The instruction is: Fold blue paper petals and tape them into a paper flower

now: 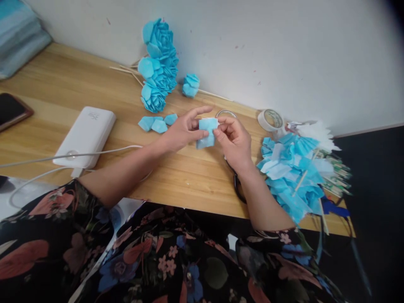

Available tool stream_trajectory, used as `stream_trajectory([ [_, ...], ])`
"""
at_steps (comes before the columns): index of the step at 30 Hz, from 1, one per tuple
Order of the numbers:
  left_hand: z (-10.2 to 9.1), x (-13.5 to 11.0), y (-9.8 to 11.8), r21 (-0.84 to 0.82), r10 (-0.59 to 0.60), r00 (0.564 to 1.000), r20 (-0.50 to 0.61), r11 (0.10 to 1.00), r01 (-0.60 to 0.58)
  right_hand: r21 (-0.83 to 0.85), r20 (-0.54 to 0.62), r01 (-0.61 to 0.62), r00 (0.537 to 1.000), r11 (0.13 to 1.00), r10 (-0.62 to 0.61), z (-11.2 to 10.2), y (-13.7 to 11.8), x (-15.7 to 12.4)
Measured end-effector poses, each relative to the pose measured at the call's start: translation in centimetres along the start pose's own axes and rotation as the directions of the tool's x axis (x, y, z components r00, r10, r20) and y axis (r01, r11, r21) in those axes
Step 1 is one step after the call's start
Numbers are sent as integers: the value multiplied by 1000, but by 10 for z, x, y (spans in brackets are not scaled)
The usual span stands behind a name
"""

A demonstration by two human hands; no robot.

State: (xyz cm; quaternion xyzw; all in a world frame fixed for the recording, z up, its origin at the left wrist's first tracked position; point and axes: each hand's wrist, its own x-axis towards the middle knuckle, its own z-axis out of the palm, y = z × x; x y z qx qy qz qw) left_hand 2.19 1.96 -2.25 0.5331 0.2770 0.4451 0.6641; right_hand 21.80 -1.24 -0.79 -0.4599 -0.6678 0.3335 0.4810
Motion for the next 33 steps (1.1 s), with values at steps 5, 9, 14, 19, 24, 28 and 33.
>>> stream_trajectory([
  [5,-2,-1,6,6,-34,999,-33,999,35,-14,-40,30,999,999,-31,-3,2,2],
  [9,-6,2,7,50,-36,992,-124,998,42,-17,-37,49,998,999,-49,-5,3,4],
  [14,-11,4,2,160,16,982,-188,987,14,0,-32,22,999,1000,-22,-7,4,5],
  [19,-10,0,4,473,281,920,-273,872,-126,28,-47,-12,999,1000,14,-8,6,5],
  [24,3,-11,20,655,435,893,-111,709,-264,42,-62,-75,995,996,77,-7,9,5],
  [28,11,-13,22,529,253,967,13,819,-222,100,-29,-103,994,990,107,-5,9,4],
  [33,6,-8,9,206,-46,999,12,978,43,140,50,-152,988,978,147,-5,0,2],
])
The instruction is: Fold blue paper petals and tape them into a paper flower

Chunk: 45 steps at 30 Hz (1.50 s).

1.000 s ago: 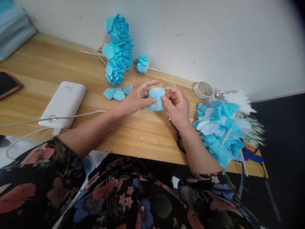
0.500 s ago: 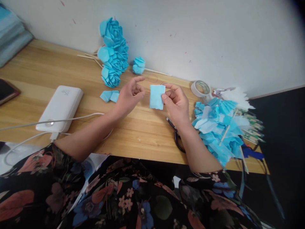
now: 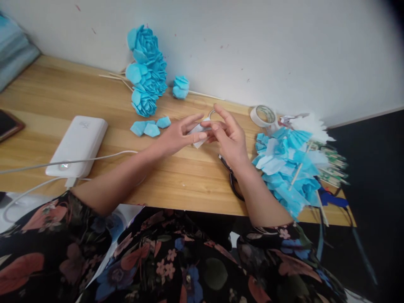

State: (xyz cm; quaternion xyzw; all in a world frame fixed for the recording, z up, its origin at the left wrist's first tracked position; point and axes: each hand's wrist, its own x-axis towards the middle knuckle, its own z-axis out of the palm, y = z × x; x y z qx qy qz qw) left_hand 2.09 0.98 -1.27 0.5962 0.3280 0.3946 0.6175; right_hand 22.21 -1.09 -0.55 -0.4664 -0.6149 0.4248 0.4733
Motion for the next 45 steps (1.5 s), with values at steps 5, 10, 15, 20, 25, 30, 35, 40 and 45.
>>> stream_trajectory([
  [5,-9,6,-13,-146,-78,996,-38,987,72,-39,60,26,998,999,-24,2,-4,-3],
  [10,-12,8,-10,-144,-98,986,-135,986,79,-162,71,66,996,985,-55,1,-3,-4],
  [15,-14,7,-2,-104,-96,967,-235,992,73,-351,36,92,996,932,-85,-5,-1,-2],
  [20,-9,4,6,21,-39,966,-256,999,45,-336,-126,98,981,937,-148,-10,1,2],
  [25,0,-2,15,165,33,982,-188,986,-2,-217,-72,66,994,974,-83,-7,3,3],
  [30,3,-3,14,269,151,980,-128,956,-113,-195,-6,47,999,980,-49,-2,6,3],
  [35,2,-3,14,249,150,974,-170,963,-104,-139,58,16,998,990,-8,-1,12,5],
  [40,0,-3,16,121,53,977,-206,992,-28,-69,119,-40,992,997,48,-2,11,5],
  [45,-3,0,13,-116,-30,965,-261,993,0,-11,27,-47,999,999,47,-3,7,6],
])
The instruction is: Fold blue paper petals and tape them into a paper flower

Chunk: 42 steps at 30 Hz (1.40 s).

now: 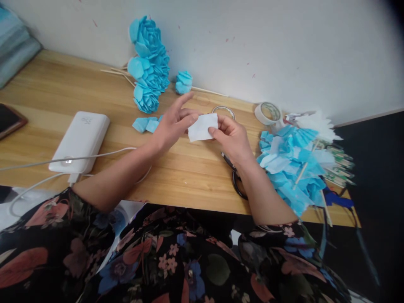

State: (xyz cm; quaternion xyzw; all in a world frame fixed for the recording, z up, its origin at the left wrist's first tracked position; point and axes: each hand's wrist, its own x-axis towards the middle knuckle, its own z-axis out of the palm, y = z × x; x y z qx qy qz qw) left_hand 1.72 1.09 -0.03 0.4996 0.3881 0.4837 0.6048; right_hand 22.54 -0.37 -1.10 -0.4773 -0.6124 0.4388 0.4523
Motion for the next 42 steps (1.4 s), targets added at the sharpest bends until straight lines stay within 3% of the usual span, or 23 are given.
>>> stream_trajectory([
  [2,0,2,-1,-53,-56,998,19,997,57,-5,-40,13,999,1000,-13,0,0,0],
  [7,0,3,-7,-75,-198,956,216,973,218,-28,-27,52,998,998,-53,0,4,0],
  [10,-2,3,-8,-66,-236,957,171,966,250,-42,6,61,998,997,-61,-1,5,0],
  [14,-4,4,0,-106,-247,965,84,961,255,-50,-63,99,993,994,-102,-5,0,0],
  [18,-3,3,8,-132,-262,962,77,954,270,-120,-93,160,981,980,-171,-7,-7,-1],
  [34,-2,2,8,-109,-270,957,103,954,281,-273,36,282,958,920,-283,-2,-12,-6],
  [38,-3,2,6,-84,-273,954,126,955,284,-222,28,225,974,949,-224,0,-9,-6],
  [42,-3,2,4,-71,-283,943,176,952,299,-179,-60,153,984,972,-166,1,-7,-3],
])
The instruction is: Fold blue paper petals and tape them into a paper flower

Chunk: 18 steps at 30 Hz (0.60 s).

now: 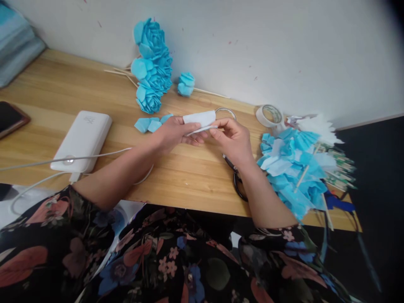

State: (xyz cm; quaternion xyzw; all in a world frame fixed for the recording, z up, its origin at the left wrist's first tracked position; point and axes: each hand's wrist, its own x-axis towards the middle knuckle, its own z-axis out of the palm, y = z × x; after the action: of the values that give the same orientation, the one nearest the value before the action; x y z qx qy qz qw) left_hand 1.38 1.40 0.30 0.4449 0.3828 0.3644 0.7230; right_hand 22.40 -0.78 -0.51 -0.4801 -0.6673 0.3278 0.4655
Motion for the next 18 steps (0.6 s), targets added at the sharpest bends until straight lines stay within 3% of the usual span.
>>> stream_trajectory([
  [10,2,0,2,35,11,999,49,999,-12,12,-64,-13,998,1000,13,2,-3,0],
  [18,0,-1,-1,127,54,999,10,990,-55,31,-56,-25,998,999,26,4,-2,2],
])
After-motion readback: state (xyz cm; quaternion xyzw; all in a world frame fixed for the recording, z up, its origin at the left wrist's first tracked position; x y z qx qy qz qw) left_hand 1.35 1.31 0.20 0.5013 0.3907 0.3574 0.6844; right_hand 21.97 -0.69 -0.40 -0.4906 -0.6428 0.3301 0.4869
